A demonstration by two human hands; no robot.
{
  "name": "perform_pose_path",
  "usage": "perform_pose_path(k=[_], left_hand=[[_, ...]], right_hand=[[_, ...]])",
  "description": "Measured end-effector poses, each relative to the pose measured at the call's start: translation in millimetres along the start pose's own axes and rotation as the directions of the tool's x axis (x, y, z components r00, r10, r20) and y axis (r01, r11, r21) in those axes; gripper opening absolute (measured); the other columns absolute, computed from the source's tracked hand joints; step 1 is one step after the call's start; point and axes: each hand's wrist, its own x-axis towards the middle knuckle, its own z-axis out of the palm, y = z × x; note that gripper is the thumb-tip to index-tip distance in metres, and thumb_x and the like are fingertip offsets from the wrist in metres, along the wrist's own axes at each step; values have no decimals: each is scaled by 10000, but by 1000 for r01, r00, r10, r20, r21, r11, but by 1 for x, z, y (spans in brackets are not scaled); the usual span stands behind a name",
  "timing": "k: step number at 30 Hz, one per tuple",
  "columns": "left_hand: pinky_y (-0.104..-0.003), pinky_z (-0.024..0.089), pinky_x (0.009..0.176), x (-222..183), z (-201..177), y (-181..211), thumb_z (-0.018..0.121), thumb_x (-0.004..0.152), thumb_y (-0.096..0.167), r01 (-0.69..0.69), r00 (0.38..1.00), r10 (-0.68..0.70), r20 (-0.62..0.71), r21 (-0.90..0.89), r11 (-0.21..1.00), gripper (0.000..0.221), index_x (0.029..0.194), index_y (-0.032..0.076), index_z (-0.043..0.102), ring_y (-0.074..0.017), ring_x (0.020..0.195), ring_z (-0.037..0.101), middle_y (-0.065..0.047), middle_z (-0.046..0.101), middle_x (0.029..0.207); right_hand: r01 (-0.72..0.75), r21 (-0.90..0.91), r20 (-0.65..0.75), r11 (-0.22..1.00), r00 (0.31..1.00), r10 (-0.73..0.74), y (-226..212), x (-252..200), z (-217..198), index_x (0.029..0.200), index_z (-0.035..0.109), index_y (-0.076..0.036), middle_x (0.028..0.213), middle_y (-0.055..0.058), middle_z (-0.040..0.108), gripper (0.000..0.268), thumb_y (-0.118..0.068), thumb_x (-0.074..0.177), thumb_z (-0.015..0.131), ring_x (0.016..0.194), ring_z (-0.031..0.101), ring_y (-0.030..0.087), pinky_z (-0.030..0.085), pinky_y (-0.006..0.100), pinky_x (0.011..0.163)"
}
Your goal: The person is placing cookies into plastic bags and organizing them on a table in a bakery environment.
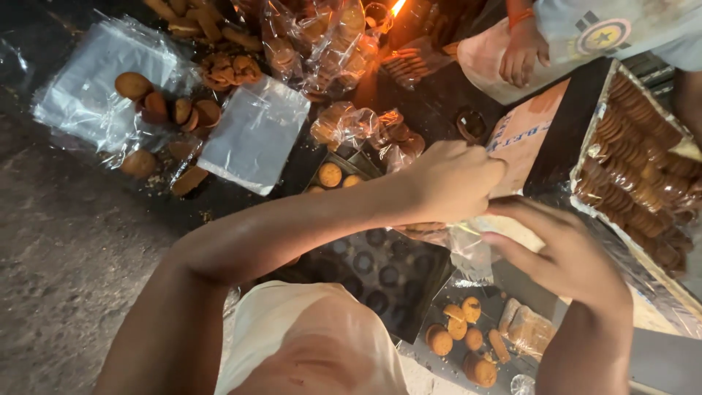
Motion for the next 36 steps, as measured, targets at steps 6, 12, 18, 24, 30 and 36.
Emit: perform_pose_path(k=[6, 12, 18, 24, 30, 36], left_hand=[[-525, 561, 702, -27, 14, 6, 649, 813, 149, 29, 995, -28, 93, -16, 999, 186, 953, 31, 684, -398, 788, 724, -195, 723, 878], [-506, 564, 680, -70, 45, -10, 672, 778, 207, 13, 903, -19, 430, 17, 1000, 180, 877, 60, 705, -362, 802, 735, -191, 731, 856], [-430, 556, 656, -123, -1, -74, 663, 928, 298, 396, 898, -292, 328, -317, 862, 271, 1102, 90, 659, -303, 782, 747, -120, 753, 869], [-371, 533, 612, -218, -26, -122, 687, 930, 288, 760, 650, -713, 264, -214, 614, 238, 1059, 88, 690, -219, 678, 719, -99, 743, 789], [-319, 530, 586, -353, 25, -116, 694, 921, 243, 892, 389, -921, 24, -259, 370, 208, 1036, 71, 711, -159, 624, 650, -77, 727, 743], [-378, 531, 601, -385, 32, -33, 673, 922, 283, 984, -102, -993, 57, -140, -109, 270, 1105, 89, 718, -218, 612, 675, -108, 743, 715]], right_hand=[[114, 286, -549, 951, 833, 66, 6, -8, 101, 1345, 561, -16, 1425, 193, 512, 588, -234, 844, 779, 1297, 541, 344, 426, 461, 1119], [-116, 506, -385, 855, 856, 344, 72, 20, 290, 1185, 670, -28, 1184, 156, 687, 356, -156, 859, 729, 1136, 677, 301, 533, 410, 951], [-319, 616, -255, 720, 785, 565, 78, 36, 278, 950, 768, -26, 804, 120, 733, 201, -158, 931, 618, 756, 702, 229, 546, 382, 681], [-507, 595, -196, 624, 661, 724, 206, 88, 238, 994, 808, -70, 710, 153, 697, 286, -208, 947, 561, 633, 657, 244, 505, 402, 613], [-408, 382, -558, 830, 614, 558, 320, 216, 215, 1102, 776, -85, 961, 193, 732, 315, -312, 1036, 568, 919, 705, 382, 530, 492, 834], [-139, 183, -728, 973, 646, 229, 396, 254, 341, 1427, 628, -32, 1512, 165, 556, 392, -194, 1081, 541, 1413, 473, 389, 367, 468, 1196]])
